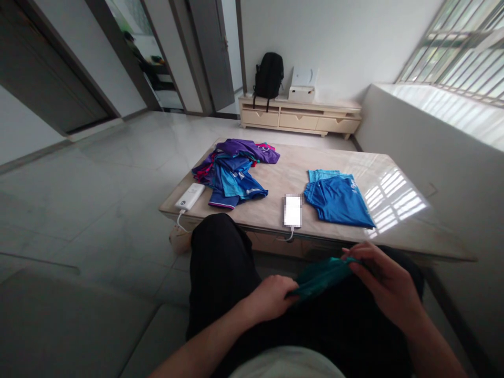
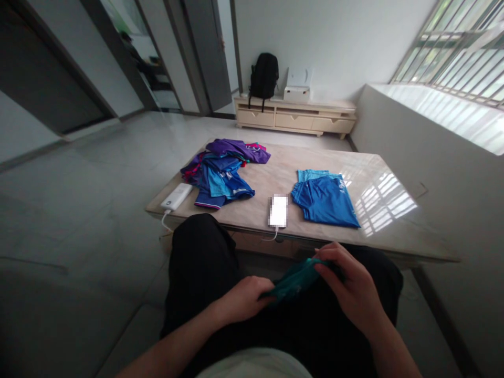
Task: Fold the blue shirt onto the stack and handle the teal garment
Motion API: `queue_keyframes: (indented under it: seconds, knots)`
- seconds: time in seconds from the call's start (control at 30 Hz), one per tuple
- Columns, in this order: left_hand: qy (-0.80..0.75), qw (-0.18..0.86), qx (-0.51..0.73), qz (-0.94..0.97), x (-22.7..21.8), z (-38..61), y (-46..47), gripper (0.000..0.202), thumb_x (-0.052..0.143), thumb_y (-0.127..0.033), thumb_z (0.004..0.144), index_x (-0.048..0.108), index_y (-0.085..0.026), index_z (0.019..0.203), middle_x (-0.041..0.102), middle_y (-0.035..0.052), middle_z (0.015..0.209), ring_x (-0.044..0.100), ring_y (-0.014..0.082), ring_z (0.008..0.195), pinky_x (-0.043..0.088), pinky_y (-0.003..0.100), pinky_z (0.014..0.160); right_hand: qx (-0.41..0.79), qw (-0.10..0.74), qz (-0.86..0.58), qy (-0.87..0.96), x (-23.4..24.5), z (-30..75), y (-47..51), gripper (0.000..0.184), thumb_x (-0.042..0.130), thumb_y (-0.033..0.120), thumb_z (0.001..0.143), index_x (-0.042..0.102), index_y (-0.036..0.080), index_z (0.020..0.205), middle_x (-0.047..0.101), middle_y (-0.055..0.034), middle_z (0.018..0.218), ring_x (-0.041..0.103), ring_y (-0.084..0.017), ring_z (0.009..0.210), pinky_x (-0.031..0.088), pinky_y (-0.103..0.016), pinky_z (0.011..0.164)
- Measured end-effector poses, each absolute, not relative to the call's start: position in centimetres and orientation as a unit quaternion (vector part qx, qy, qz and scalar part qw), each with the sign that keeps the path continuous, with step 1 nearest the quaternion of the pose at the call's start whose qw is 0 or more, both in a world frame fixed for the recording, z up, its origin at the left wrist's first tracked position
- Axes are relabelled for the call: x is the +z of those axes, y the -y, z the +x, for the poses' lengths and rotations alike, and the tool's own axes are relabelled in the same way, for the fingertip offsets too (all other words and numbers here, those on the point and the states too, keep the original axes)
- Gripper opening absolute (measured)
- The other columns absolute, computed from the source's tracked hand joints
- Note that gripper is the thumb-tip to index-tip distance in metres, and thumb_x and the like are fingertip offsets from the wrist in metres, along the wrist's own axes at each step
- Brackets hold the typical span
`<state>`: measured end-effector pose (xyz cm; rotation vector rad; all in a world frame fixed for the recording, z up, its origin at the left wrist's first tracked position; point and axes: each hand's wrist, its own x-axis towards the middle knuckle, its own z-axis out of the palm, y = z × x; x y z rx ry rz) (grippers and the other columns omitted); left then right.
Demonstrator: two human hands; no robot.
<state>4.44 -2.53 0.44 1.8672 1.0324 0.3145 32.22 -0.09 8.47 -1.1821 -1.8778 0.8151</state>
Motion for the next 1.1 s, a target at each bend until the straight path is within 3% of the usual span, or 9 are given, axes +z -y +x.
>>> queue_keyframes:
  seconds: [0.07, 0.27, 0.43, 0.5, 0.6, 0.73, 0.9, 1.1]
  knots:
    - [-0.445, 0.452, 0.138, 0.76, 0.4, 4.1, 2.4, 0.018, 0.058, -0.018, 0.093, 0.076, -0.021, 0.096, 0.077, 0.0056, 0.097, 0.069, 0.0222, 0.091, 0.045, 0.027, 0.078, 0.293, 0.407, -0.482, 0.719, 8.6, 32.9, -0.2, 0.011, 0.063, 0.032, 0.098, 0.063, 0.026, 0.107, 0.069, -0.0037, 0.108, 0.068, -0.019, 0.104, 0.053, -0.029, 0.093]
    - [-0.5, 0.347, 0.222, 0.762, 0.9, 2.3, 0.9, 0.017, 0.064, -0.019, 0.093, 0.079, -0.022, 0.1, 0.078, 0.0075, 0.099, 0.069, 0.0266, 0.095, 0.044, 0.037, 0.09, 0.191, 0.399, -0.576, 0.688, 9.0, 33.2, -0.3, 0.021, 0.063, 0.043, 0.096, 0.065, 0.024, 0.102, 0.075, -0.0049, 0.097, 0.071, -0.022, 0.089, 0.055, -0.032, 0.084]
    - [-0.49, 0.328, 0.39, 0.707, 1.3, 0.4, -0.3, 0.021, 0.069, -0.01, 0.087, 0.081, -0.025, 0.096, 0.078, 0.0073, 0.095, 0.068, 0.0259, 0.09, 0.048, 0.039, 0.09, 0.012, 0.364, -0.606, 0.707, 8.5, 34.5, -0.7, 0.024, 0.063, 0.047, 0.095, 0.069, 0.024, 0.097, 0.077, -0.0025, 0.091, 0.075, -0.021, 0.08, 0.055, -0.03, 0.078]
    - [-0.478, 0.323, 0.463, 0.673, 1.8, 0.0, -0.7, 0.023, 0.07, -0.009, 0.086, 0.082, -0.026, 0.096, 0.077, 0.0083, 0.102, 0.067, 0.0269, 0.099, 0.05, 0.04, 0.094, -0.013, 0.36, -0.601, 0.713, 8.1, 35.1, -1.0, 0.028, 0.064, 0.05, 0.094, 0.071, 0.024, 0.095, 0.078, -0.0027, 0.089, 0.075, -0.021, 0.077, 0.056, -0.03, 0.076]
    - [-0.488, 0.298, 0.512, 0.641, 2.7, -0.3, -1.0, 0.022, 0.068, -0.009, 0.086, 0.081, -0.025, 0.095, 0.075, 0.0083, 0.121, 0.066, 0.0268, 0.114, 0.051, 0.041, 0.103, 0.007, 0.373, -0.634, 0.678, 7.9, 35.4, -1.2, 0.04, 0.064, 0.062, 0.089, 0.073, 0.023, 0.091, 0.079, -0.0035, 0.087, 0.076, -0.024, 0.077, 0.057, -0.033, 0.073]
    - [-0.541, 0.317, 0.462, 0.627, 3.0, -0.6, -1.3, 0.018, 0.066, -0.012, 0.089, 0.079, -0.021, 0.098, 0.08, 0.004, 0.1, 0.074, 0.02, 0.09, 0.058, 0.031, 0.084, 0.067, 0.396, -0.675, 0.619, 8.1, 35.0, -1.0, 0.05, 0.068, 0.072, 0.078, 0.075, 0.023, 0.088, 0.079, -0.0044, 0.088, 0.076, -0.027, 0.083, 0.059, -0.037, 0.079]
    - [-0.559, 0.291, 0.439, 0.641, 3.4, -1.7, -1.6, 0.021, 0.073, -0.013, 0.087, 0.079, -0.022, 0.105, 0.081, 0.0011, 0.098, 0.076, 0.0179, 0.089, 0.058, 0.026, 0.083, 0.111, 0.393, -0.684, 0.605, 8.2, 35.0, -0.9, 0.049, 0.073, 0.069, 0.076, 0.079, 0.026, 0.098, 0.078, -0.0036, 0.092, 0.074, -0.027, 0.089, 0.057, -0.038, 0.085]
    - [-0.574, 0.212, 0.408, 0.677, 4.6, -2.5, -2.2, 0.026, 0.077, -0.009, 0.084, 0.078, -0.022, 0.107, 0.081, 0.0023, 0.103, 0.076, 0.019, 0.094, 0.057, 0.028, 0.089, 0.157, 0.375, -0.652, 0.64, 8.8, 34.2, -0.8, 0.041, 0.071, 0.062, 0.082, 0.081, 0.027, 0.099, 0.074, -0.0014, 0.095, 0.066, -0.019, 0.078, 0.051, -0.031, 0.071]
